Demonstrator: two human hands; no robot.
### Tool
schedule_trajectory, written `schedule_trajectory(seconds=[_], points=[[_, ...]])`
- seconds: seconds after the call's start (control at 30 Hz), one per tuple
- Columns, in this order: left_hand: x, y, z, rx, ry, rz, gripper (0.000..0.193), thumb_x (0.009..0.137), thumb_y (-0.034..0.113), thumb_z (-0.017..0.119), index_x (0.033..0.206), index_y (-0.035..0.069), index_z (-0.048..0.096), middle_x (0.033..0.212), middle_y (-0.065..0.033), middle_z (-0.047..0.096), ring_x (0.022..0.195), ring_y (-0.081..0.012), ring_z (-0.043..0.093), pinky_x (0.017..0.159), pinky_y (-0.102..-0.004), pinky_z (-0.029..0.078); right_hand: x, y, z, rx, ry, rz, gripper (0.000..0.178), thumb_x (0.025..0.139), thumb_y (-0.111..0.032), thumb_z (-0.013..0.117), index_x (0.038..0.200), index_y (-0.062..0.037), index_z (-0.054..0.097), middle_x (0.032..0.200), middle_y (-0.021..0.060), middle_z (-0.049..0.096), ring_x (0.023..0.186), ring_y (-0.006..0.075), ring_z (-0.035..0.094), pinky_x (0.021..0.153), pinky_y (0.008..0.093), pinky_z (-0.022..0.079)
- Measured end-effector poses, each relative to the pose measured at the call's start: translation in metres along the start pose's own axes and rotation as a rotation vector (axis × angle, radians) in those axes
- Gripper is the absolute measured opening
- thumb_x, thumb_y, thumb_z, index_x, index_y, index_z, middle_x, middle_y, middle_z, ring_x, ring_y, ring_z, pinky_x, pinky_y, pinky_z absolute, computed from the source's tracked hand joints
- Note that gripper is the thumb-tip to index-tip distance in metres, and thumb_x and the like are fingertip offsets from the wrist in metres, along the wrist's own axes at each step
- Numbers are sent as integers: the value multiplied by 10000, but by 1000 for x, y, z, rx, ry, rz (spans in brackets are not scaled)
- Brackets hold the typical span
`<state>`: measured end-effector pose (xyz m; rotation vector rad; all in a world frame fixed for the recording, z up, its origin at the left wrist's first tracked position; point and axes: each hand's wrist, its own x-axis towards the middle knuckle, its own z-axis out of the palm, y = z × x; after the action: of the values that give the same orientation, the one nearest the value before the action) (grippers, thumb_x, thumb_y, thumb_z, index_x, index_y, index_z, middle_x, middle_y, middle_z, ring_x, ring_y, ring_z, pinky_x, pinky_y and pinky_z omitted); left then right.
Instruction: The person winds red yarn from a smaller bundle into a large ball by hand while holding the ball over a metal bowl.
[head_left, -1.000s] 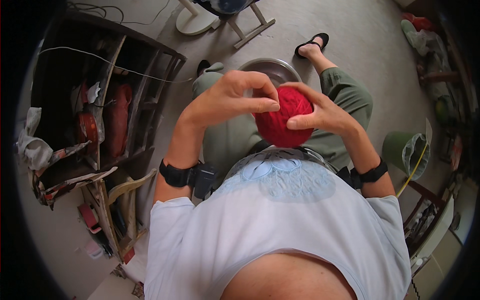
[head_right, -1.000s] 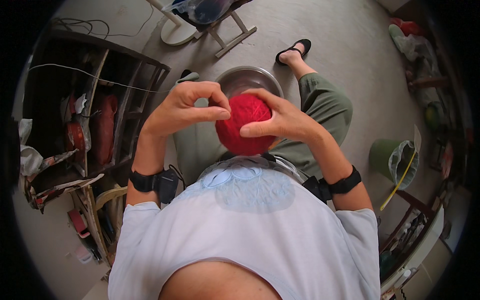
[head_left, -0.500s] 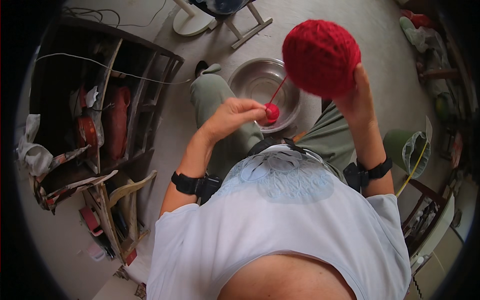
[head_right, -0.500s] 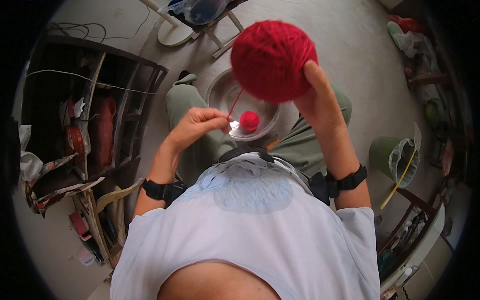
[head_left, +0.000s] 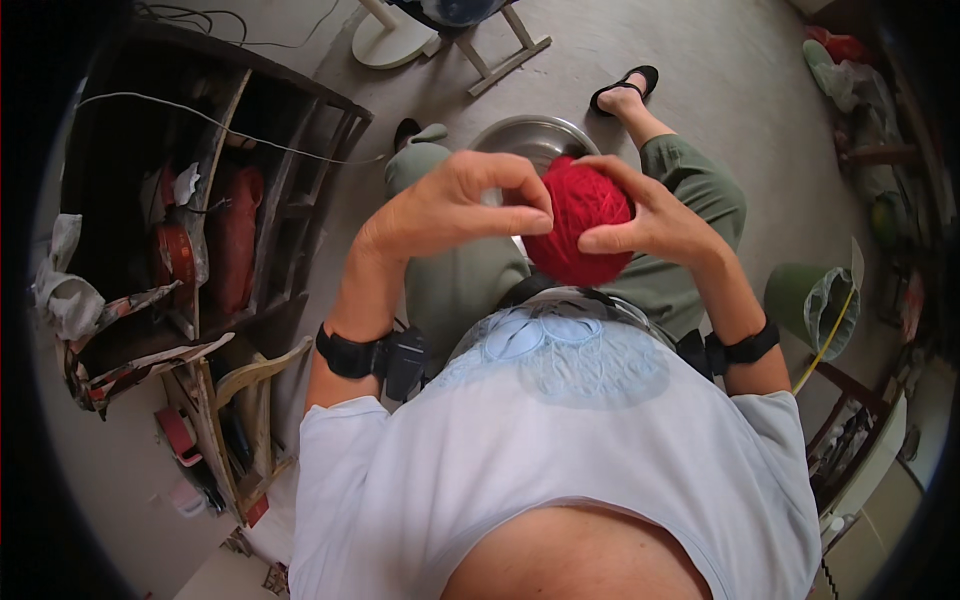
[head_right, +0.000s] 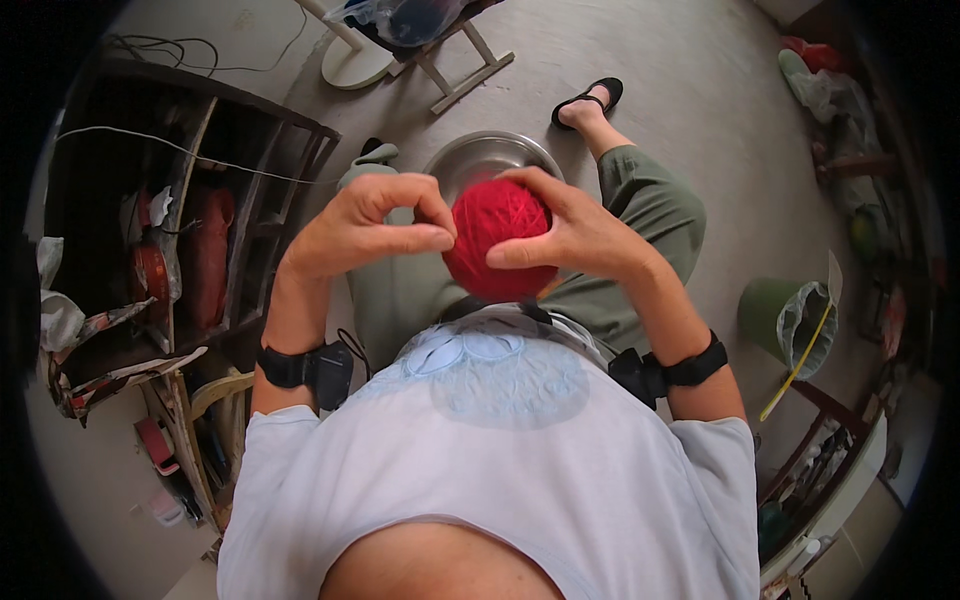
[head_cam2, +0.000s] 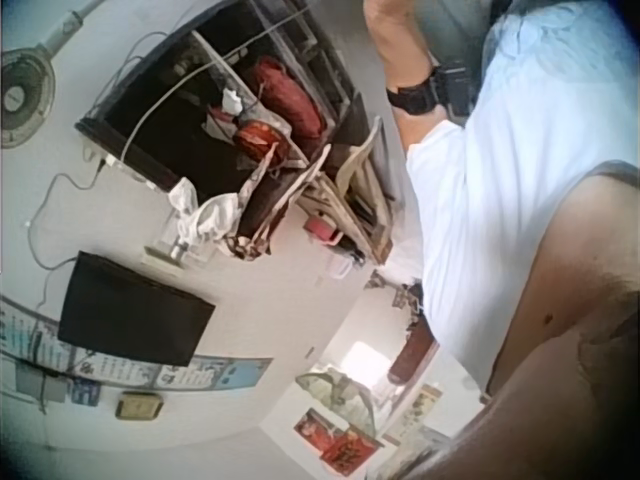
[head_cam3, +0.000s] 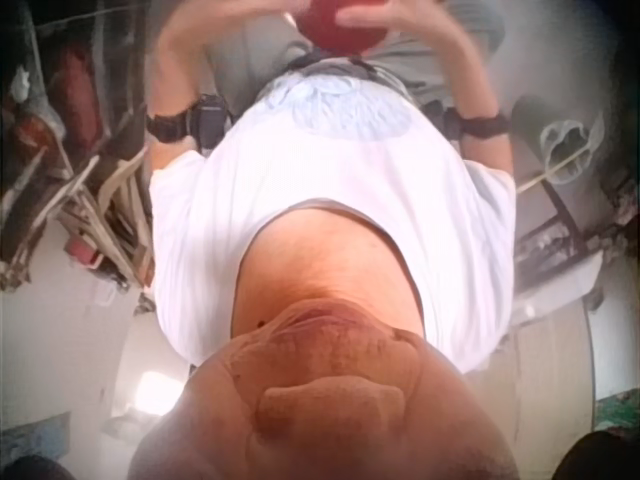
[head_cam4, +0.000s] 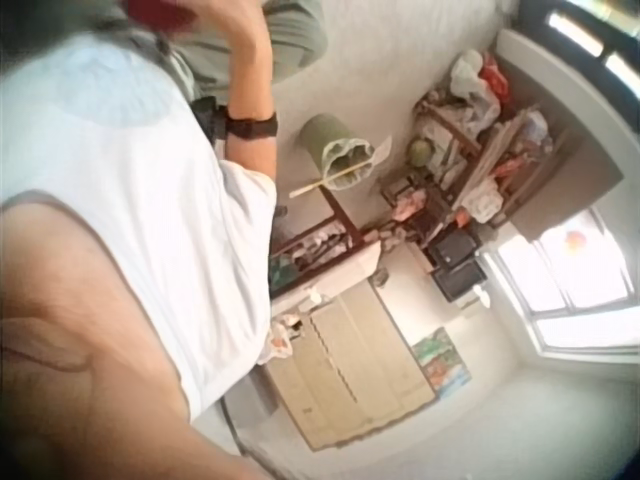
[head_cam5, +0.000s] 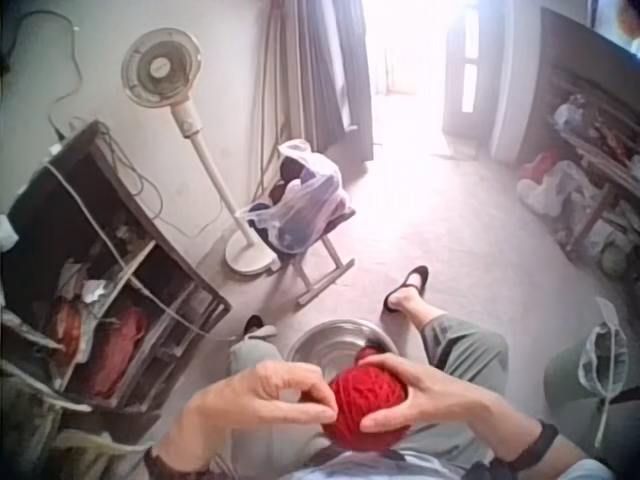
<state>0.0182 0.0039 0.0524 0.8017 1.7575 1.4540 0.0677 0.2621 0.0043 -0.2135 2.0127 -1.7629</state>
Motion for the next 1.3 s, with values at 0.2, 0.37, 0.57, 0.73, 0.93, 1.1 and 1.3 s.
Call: schedule_trajectory(seconds=[0.2, 0.37, 0.57, 0.73, 0.93, 1.1, 1.3], points=[[11, -32, 10, -176, 30, -64, 121, 890, 113, 713, 951, 9, 698, 851, -3, 675, 805, -68, 609, 734, -218, 498, 1, -10, -4, -49, -506, 115, 917, 657, -365, 908, 1391, -50, 457, 1271, 102, 570, 1215, 211, 535, 1040, 331, 441], [5, -66, 22, -342, 101, -143, 114, 913, 106, 695, 975, 11, 688, 867, 5, 669, 795, -56, 606, 713, -204, 490, -6, 12, 11, 126, -403, 66, 947, 658, -441, 890, 1392, -46, 441, 1256, 141, 574, 1201, 255, 557, 1026, 346, 449], [1, -79, 32, -385, 193, -182, 112, 931, 102, 673, 1001, 16, 681, 883, 5, 671, 787, -51, 605, 708, -203, 489, -21, 13, 19, 49, -278, 209, 979, 652, -391, 904, 1424, -55, 404, 1293, 112, 553, 1224, 222, 536, 1066, 350, 419], [6, -74, 28, -359, 200, -147, 127, 943, 132, 663, 1004, 22, 684, 895, 11, 675, 798, -45, 597, 719, -203, 483, -19, 8, 16, 64, -264, 220, 965, 640, -371, 910, 1411, -56, 423, 1291, 110, 559, 1226, 217, 535, 1062, 348, 421], [1, -87, 24, -406, 406, -72, 195, 945, 200, 666, 1017, 22, 702, 862, 14, 670, 773, -54, 570, 737, -213, 469, -20, 28, -15, 883, -120, -114, 933, 797, -532, 744, 1488, -55, 336, 1458, 136, 466, 1333, 271, 471, 1112, 425, 387], [-11, -88, 37, -325, 265, -189, 210, 948, 142, 644, 1084, -5, 707, 904, -10, 682, 839, -80, 605, 785, -240, 489, -2, 11, -29, 945, 83, -244, 701, 935, -433, 627, 1461, -42, 378, 1404, 104, 527, 1259, 243, 528, 1068, 422, 413], [-13, -44, 49, -130, -27, -154, 207, 926, 78, 653, 1092, -36, 701, 946, -66, 719, 912, -121, 649, 838, -270, 504, 12, 11, 6, 594, 412, -83, 674, 838, -260, 769, 1368, 2, 445, 1244, 102, 593, 1156, 189, 572, 1004, 318, 447]])
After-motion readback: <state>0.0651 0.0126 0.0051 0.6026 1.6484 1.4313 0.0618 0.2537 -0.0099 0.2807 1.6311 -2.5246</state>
